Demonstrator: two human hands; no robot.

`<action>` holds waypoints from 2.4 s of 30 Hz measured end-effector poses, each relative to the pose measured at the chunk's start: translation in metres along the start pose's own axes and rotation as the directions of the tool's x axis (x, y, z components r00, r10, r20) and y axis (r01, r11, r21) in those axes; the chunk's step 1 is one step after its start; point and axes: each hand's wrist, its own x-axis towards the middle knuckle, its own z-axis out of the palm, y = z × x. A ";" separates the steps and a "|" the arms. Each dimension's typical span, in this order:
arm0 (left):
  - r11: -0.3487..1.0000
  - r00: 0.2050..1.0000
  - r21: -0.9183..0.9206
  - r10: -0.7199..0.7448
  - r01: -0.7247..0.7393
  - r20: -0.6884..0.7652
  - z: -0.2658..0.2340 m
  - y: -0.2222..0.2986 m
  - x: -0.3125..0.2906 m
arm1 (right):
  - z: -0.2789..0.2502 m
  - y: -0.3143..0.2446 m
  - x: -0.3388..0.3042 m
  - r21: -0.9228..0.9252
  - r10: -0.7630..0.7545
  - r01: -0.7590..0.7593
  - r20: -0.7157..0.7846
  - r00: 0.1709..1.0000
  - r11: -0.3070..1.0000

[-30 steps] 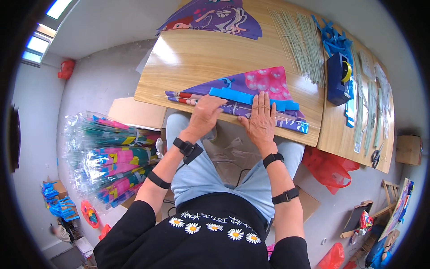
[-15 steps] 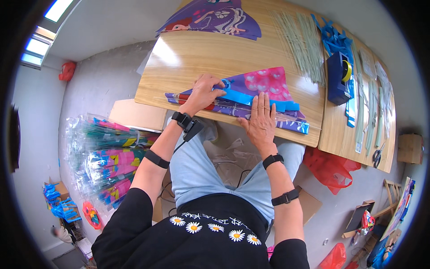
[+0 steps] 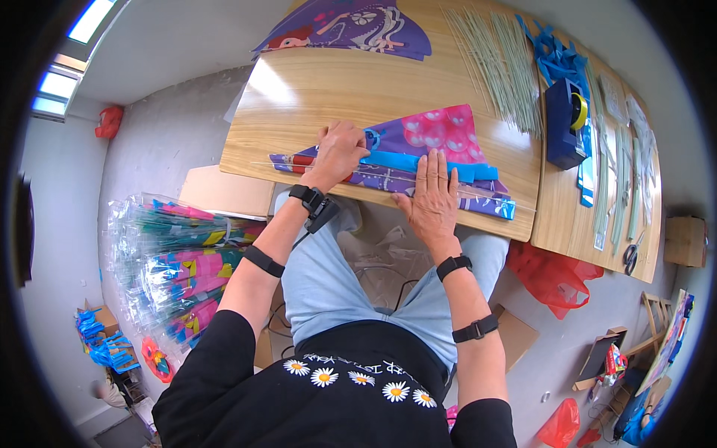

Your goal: Fold and assemble plastic kites at a workshop table.

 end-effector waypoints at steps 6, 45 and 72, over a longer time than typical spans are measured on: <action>0.913 0.916 0.257 0.364 -0.315 -0.167 0.008 0.016 -0.004 | 0.004 0.001 0.000 0.002 0.008 -0.008 -0.015 1.000 1.000; 0.847 0.893 0.296 0.446 -0.442 0.057 -0.007 0.013 -0.048 | 0.002 0.008 0.005 0.186 -0.029 0.051 -0.122 0.992 0.981; 0.960 0.960 0.119 0.232 -0.252 0.156 -0.014 0.014 0.005 | -0.041 0.035 0.057 0.026 0.019 -0.023 0.154 0.988 0.999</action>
